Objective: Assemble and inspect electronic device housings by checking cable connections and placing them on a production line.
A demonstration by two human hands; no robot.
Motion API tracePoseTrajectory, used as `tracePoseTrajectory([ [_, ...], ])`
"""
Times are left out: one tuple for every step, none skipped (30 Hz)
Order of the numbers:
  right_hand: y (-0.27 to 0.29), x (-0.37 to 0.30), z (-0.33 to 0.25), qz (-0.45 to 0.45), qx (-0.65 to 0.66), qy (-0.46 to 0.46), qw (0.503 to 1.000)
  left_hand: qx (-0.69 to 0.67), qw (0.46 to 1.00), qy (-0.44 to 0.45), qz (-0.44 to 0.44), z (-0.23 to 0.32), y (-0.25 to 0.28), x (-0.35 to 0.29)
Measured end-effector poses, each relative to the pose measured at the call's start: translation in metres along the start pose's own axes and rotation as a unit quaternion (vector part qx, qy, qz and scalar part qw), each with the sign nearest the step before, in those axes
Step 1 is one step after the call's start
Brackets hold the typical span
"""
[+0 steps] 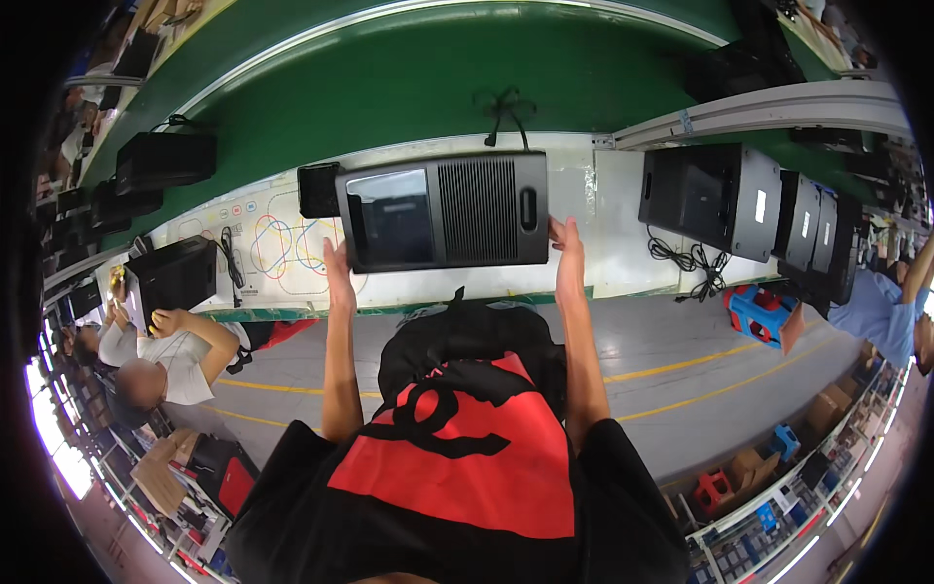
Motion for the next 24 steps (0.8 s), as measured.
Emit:
tracePoseTrajectory([
  [0.000,-0.009,-0.032,0.031,-0.001,0.034,0.999,-0.001,0.999,-0.031,-0.025,0.022,-0.014,-0.007],
  [0.004,-0.015,-0.050,0.061,-0.004,0.067,0.996,-0.003,0.997,-0.061,-0.049,0.043,-0.027,-0.017],
  [0.004,-0.003,-0.056,0.060,-0.004,0.068,0.996,0.002,0.998,-0.065,-0.014,0.058,-0.033,-0.018],
  [0.001,0.018,-0.066,0.037,-0.018,0.067,0.997,0.030,0.997,-0.071,-0.009,0.050,-0.028,0.002],
  [-0.007,0.038,-0.074,0.012,-0.033,0.066,0.997,0.058,0.995,-0.077,-0.001,0.043,-0.019,0.021],
  [-0.009,0.056,-0.067,0.006,-0.041,0.048,0.998,0.093,0.992,-0.090,0.004,0.056,-0.041,0.020],
  [-0.016,0.075,-0.056,-0.008,-0.049,0.033,0.998,0.116,0.990,-0.079,0.001,0.047,-0.037,0.034],
  [-0.009,0.089,-0.040,0.051,-0.078,0.042,0.995,0.096,0.993,-0.070,-0.018,0.035,-0.034,0.042],
  [-0.010,0.087,-0.042,0.049,-0.079,0.044,0.995,0.077,0.995,-0.062,-0.032,0.034,-0.035,0.045],
  [-0.010,0.079,-0.038,0.039,-0.056,0.039,0.997,0.081,0.993,-0.080,-0.034,0.032,-0.035,0.041],
  [-0.009,0.068,-0.030,0.032,-0.031,0.030,0.999,0.086,0.991,-0.093,-0.038,0.032,-0.037,0.029],
  [-0.008,0.061,-0.028,0.036,-0.048,0.029,0.998,0.133,0.989,-0.046,-0.037,0.023,-0.033,0.027],
  [-0.007,0.056,-0.020,0.038,-0.050,0.025,0.998,0.133,0.989,-0.042,-0.038,0.018,-0.029,0.021],
  [-0.005,0.054,-0.015,0.031,-0.036,0.035,0.998,0.084,0.994,-0.054,-0.047,0.017,-0.032,0.015],
  [-0.004,0.052,-0.010,0.024,-0.023,0.045,0.998,0.034,0.996,-0.065,-0.057,0.016,-0.033,0.011],
  [-0.003,0.050,-0.005,0.021,0.002,0.054,0.998,0.042,0.995,-0.060,-0.064,0.012,-0.033,0.011],
  [-0.007,0.045,-0.005,0.021,-0.001,0.052,0.998,0.040,0.996,-0.057,-0.063,0.007,-0.024,0.016],
  [-0.010,0.040,-0.010,0.034,-0.002,0.070,0.997,0.035,0.996,-0.058,-0.052,0.004,-0.013,0.030],
  [-0.011,0.036,-0.016,0.047,-0.004,0.090,0.995,0.029,0.997,-0.059,-0.041,0.000,-0.002,0.044],
  [-0.011,0.035,-0.013,0.048,-0.007,0.090,0.995,-0.037,0.998,-0.042,-0.034,0.005,0.001,0.054],
  [-0.004,0.036,-0.006,0.068,0.000,0.095,0.993,-0.037,0.996,-0.079,-0.020,0.018,0.010,0.068],
  [0.005,0.035,0.000,0.087,0.007,0.100,0.991,0.015,0.994,-0.095,0.043,0.023,0.026,0.089],
  [0.014,0.032,0.007,0.107,-0.013,0.089,0.990,0.110,0.978,-0.159,0.076,0.026,0.051,0.118],
  [0.026,0.030,0.018,0.128,-0.030,0.078,0.988,0.243,0.934,-0.244,0.093,0.038,0.059,0.143],
])
Point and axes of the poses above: each hand's wrist, its own x-axis towards the middle knuckle, its own y-axis out of the back of the hand, z = x × y, the point moved 10 cm from there along x, towards the middle knuckle, and after that the axes turned 11 degrees about -x, right-handed, at the moved point
